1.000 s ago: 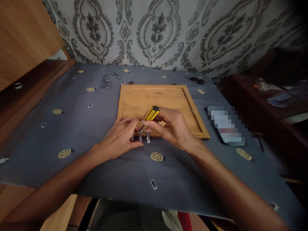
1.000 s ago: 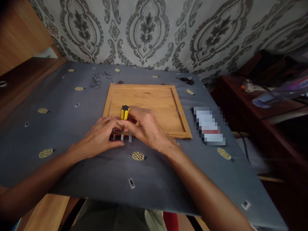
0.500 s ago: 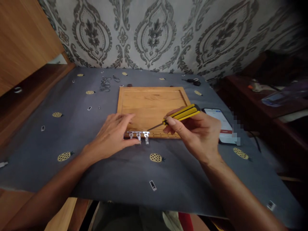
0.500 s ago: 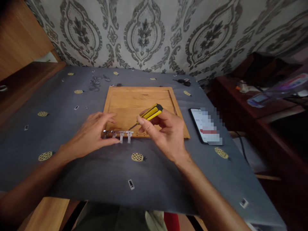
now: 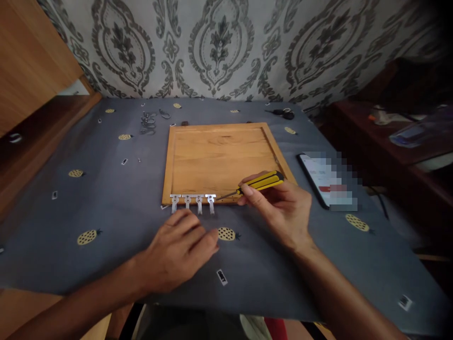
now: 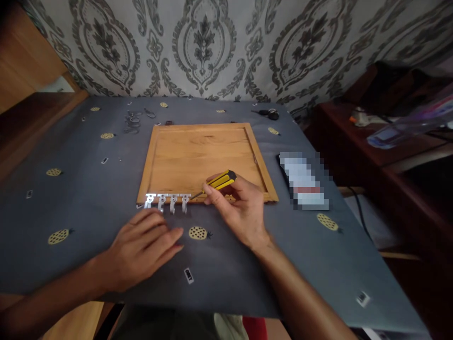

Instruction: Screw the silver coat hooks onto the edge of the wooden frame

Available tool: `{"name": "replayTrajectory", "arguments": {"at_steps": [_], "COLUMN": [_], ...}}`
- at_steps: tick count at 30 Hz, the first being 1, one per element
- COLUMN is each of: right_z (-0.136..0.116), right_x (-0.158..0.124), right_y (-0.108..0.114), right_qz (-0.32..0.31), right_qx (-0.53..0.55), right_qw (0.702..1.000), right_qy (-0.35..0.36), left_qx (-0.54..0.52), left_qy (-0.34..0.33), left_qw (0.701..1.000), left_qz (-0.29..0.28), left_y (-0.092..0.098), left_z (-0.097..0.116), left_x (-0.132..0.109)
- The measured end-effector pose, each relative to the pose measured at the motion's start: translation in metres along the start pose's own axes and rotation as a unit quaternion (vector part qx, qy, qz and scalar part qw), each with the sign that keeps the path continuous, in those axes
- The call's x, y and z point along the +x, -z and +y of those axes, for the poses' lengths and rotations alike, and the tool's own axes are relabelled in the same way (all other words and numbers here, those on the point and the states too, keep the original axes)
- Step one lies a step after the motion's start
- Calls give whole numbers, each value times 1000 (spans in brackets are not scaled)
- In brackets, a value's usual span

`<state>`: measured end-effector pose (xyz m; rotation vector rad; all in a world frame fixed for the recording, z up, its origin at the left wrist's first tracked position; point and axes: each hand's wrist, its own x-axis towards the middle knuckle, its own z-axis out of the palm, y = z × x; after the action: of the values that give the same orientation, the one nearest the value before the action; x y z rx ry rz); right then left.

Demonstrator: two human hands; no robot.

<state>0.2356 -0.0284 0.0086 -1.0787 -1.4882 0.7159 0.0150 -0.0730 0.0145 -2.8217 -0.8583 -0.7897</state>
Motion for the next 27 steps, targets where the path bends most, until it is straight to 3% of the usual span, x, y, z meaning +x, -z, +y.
{"name": "replayTrajectory", "arguments": {"at_steps": [5, 7, 15, 27], "right_z": [-1, -2, -2, -1], "right_x": [-1, -1, 0, 4], "right_y": [0, 1, 1, -6], "right_qz": [1, 4, 3, -20], "right_qx": [0, -7, -7, 1], "right_qw": [1000, 1000, 1000, 999], "right_qy": [5, 2, 11, 38], "left_qx": [-12, -29, -33, -49], "left_qy": [154, 184, 181, 210], "left_qw": [987, 980, 978, 969], "left_qz": [-42, -66, -100, -118], "left_y": [-6, -10, -22, -29], "left_z": [-24, -31, -33, -37], "left_x": [12, 18, 32, 29]}}
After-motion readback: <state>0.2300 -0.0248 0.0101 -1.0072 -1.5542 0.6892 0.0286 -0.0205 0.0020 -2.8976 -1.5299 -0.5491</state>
